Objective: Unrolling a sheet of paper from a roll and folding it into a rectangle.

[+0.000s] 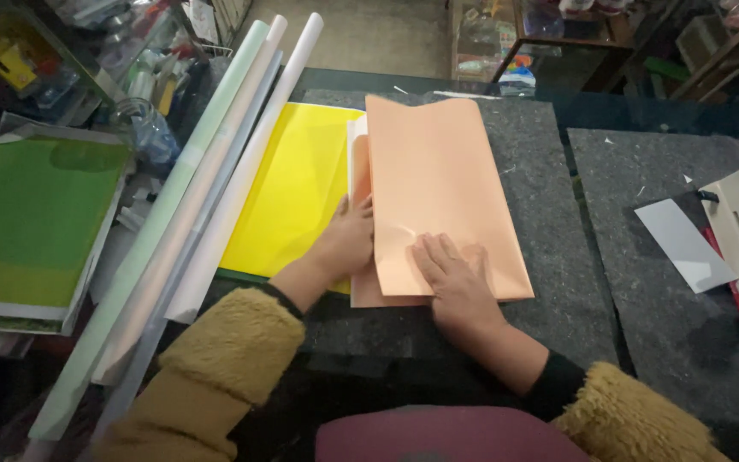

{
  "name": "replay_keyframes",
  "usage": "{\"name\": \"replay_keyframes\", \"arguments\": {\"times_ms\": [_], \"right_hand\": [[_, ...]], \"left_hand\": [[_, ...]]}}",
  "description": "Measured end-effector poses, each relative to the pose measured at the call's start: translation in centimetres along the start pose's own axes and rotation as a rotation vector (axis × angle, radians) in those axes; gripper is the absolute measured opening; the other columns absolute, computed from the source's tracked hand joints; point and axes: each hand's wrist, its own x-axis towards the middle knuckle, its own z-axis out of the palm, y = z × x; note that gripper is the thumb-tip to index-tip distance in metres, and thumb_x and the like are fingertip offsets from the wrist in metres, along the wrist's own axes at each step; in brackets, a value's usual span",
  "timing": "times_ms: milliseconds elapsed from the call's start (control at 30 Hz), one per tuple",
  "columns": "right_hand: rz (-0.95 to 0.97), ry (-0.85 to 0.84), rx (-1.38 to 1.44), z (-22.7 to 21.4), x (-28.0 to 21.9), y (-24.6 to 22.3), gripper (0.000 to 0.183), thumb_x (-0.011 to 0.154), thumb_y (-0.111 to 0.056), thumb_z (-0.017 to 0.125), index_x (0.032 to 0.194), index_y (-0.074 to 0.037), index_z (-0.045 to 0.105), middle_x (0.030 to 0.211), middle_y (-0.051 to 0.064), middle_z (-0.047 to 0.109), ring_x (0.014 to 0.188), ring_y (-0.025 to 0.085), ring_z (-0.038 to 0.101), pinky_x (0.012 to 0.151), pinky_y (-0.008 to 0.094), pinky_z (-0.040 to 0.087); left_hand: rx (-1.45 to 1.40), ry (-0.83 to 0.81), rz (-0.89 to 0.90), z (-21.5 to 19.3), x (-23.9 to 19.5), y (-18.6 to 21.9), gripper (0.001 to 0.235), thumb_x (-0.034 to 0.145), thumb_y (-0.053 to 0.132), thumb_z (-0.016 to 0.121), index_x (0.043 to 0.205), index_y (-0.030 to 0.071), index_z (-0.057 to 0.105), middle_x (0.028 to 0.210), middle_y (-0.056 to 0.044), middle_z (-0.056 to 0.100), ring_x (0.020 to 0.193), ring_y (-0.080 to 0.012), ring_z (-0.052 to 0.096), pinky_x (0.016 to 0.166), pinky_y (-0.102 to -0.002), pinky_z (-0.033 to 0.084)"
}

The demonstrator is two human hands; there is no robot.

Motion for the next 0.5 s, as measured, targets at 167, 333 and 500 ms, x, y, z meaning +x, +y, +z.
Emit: {"name": "replay_keyframes", "arguments": {"times_ms": [167,333,500], "right_hand": [[-0.007,-0.065,-0.096,-0.6,1.0,-2.6,0.073,0.077,-0.008,0.054,0.149,-0.005,0.043,0.156,0.017,0.041,0.146,0.035,0.037,0.110,0.073,0.020],[-0.046,-0.061,-0.194,0.3,1.3,-3.9,0.067,0.085,-0.012,0.051,0.150,-0.002,0.042,0.156,0.017,0.042,0.145,0.034,0.039,0.111,0.073,0.022],[-0.080,-0.045,-0.308,0.2,1.9,-4.4,0.066,0.084,-0.014,0.050,0.148,-0.001,0.043,0.152,0.019,0.046,0.141,0.034,0.042,0.108,0.073,0.024]], "left_hand": [[-0.399,0.124,-0.115,-3.6,-3.3,1.1,0.028,0.095,0.020,0.054,0.113,0.009,0.074,0.124,-0.013,0.071,0.121,-0.0338,0.060,0.106,-0.054,0.040],[-0.498,0.202,-0.115,-2.7,-5.3,0.8,0.023,0.093,0.020,0.058,0.095,0.002,0.073,0.105,-0.017,0.073,0.098,-0.0368,0.070,0.086,-0.042,0.056],[-0.365,0.356,-0.061,-1.8,-5.8,1.3,0.028,0.079,0.020,0.078,0.085,-0.004,0.067,0.109,-0.024,0.068,0.105,-0.0411,0.064,0.092,-0.046,0.052]]}}
